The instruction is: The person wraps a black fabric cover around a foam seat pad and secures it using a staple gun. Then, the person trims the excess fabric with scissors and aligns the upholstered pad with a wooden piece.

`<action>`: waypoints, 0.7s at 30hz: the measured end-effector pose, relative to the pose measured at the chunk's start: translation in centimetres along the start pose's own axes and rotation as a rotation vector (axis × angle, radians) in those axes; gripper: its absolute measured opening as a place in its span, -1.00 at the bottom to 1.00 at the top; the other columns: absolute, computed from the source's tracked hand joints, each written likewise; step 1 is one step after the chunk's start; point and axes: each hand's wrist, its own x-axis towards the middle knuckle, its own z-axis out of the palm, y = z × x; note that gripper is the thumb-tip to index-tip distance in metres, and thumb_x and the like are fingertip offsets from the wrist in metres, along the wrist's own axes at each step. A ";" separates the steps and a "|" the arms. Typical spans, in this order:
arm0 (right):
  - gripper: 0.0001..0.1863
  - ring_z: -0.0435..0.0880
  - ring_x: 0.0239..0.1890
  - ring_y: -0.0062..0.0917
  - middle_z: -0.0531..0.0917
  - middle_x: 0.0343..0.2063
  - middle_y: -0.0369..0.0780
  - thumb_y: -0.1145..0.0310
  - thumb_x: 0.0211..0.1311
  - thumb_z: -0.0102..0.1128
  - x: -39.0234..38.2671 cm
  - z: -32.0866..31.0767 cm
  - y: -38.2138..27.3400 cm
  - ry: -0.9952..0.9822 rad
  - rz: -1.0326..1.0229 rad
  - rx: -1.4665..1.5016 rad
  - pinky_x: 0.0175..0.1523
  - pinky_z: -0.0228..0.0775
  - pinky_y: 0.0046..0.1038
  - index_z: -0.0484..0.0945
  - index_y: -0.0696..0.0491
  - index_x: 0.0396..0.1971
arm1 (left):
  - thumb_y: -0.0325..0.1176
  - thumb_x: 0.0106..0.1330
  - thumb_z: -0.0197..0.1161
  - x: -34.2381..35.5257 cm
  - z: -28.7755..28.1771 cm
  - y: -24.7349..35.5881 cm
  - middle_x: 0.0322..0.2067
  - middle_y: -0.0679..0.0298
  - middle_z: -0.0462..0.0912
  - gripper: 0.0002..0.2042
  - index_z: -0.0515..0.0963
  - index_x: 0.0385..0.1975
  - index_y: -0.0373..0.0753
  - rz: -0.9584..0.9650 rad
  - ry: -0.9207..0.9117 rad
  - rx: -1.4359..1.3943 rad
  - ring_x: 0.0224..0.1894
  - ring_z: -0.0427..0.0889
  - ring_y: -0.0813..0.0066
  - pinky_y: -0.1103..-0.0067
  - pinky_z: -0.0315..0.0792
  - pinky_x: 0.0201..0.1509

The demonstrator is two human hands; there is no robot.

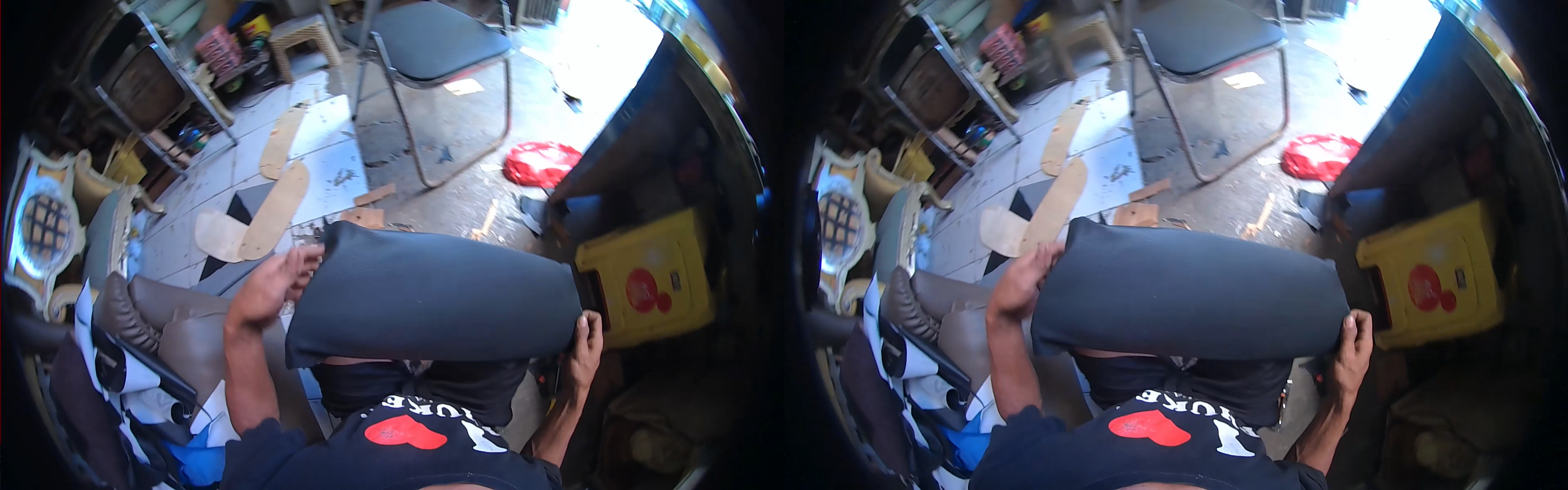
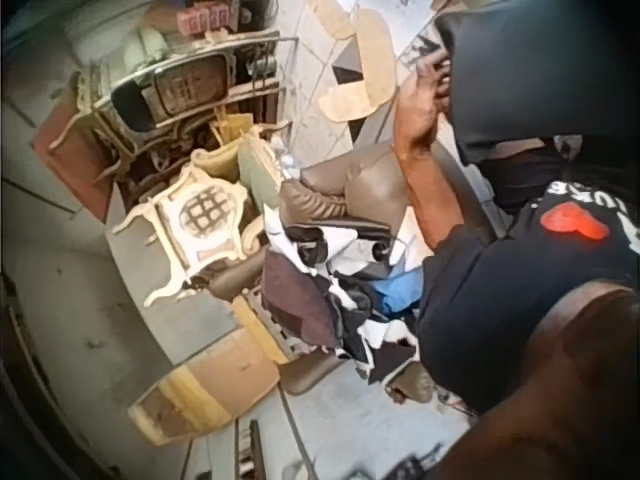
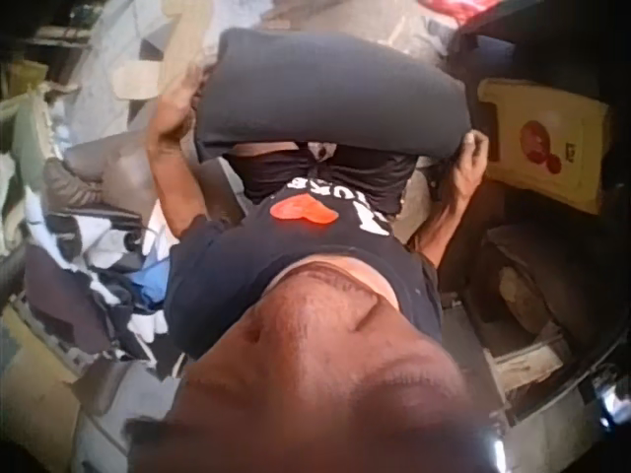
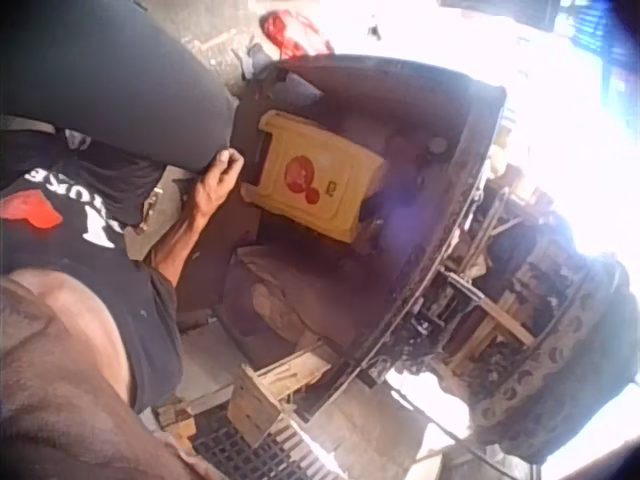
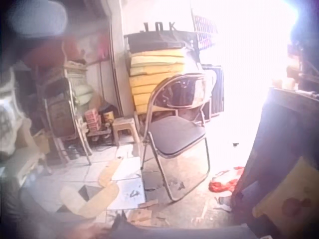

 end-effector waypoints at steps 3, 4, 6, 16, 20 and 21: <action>-0.76 0.30 -0.29 -0.76 0.41 -0.36 -0.45 0.19 0.66 0.00 0.7 2.4 1.6 0.013 -0.040 0.005 -0.15 0.21 -0.65 0.45 0.06 -0.15 | -0.01 0.64 -0.01 -4.1 0.0 -2.4 0.05 -0.01 0.68 -0.45 0.45 0.24 -0.47 0.163 -0.060 -0.491 0.03 0.72 0.39 0.51 0.60 0.12; -0.76 0.32 -0.30 -0.76 0.42 -0.36 -0.44 0.18 0.66 -0.01 0.9 3.1 1.1 0.031 -0.067 -0.049 -0.16 0.22 -0.66 0.45 0.06 -0.14 | -0.09 0.62 0.07 -4.4 0.4 -2.5 0.03 0.02 0.69 -0.55 0.49 0.15 -0.43 0.219 -0.073 -0.596 0.04 0.71 0.39 0.50 0.59 0.14; -0.73 0.41 -0.36 -0.76 0.46 -0.37 -0.41 0.14 0.67 -0.03 0.7 4.5 -0.7 0.008 -0.084 -0.043 -0.27 0.26 -0.70 0.43 0.05 -0.16 | -0.24 0.56 0.21 -4.9 0.9 -1.6 -0.03 0.07 0.70 -0.71 0.53 0.01 -0.37 0.252 -0.078 -0.699 0.01 0.71 0.42 0.51 0.58 0.14; -0.67 0.35 -0.30 -0.63 0.40 -0.45 -0.32 0.14 0.64 -0.02 1.8 6.3 -3.9 -0.090 -0.058 -0.337 -0.13 0.30 -0.52 0.47 0.12 -0.22 | -0.45 0.43 0.35 -3.6 -0.3 -3.2 -0.28 0.38 0.64 -0.87 0.54 -0.17 -0.31 0.230 0.282 -0.368 -0.22 0.57 0.70 0.69 0.47 -0.09; -0.66 0.39 -0.39 -0.54 0.47 -0.49 -0.13 0.17 0.62 -0.03 1.4 9.8 -5.6 -0.109 -0.142 -0.608 -0.21 0.36 -0.39 0.48 0.16 -0.23 | -0.35 0.52 0.14 -4.7 2.2 -5.2 0.24 -0.05 0.50 -0.55 0.37 0.34 -0.39 0.306 0.680 0.765 0.19 0.57 0.16 0.36 0.41 0.30; -0.65 0.39 -0.41 -0.53 0.47 -0.51 -0.12 0.15 0.63 -0.04 1.4 9.8 -5.3 -0.101 -0.169 -0.629 -0.23 0.36 -0.37 0.49 0.16 -0.23 | -0.30 0.55 0.08 -5.0 2.5 -6.1 0.35 -0.11 0.39 -0.49 0.29 0.42 -0.39 0.337 0.652 0.990 0.30 0.49 0.07 0.28 0.34 0.39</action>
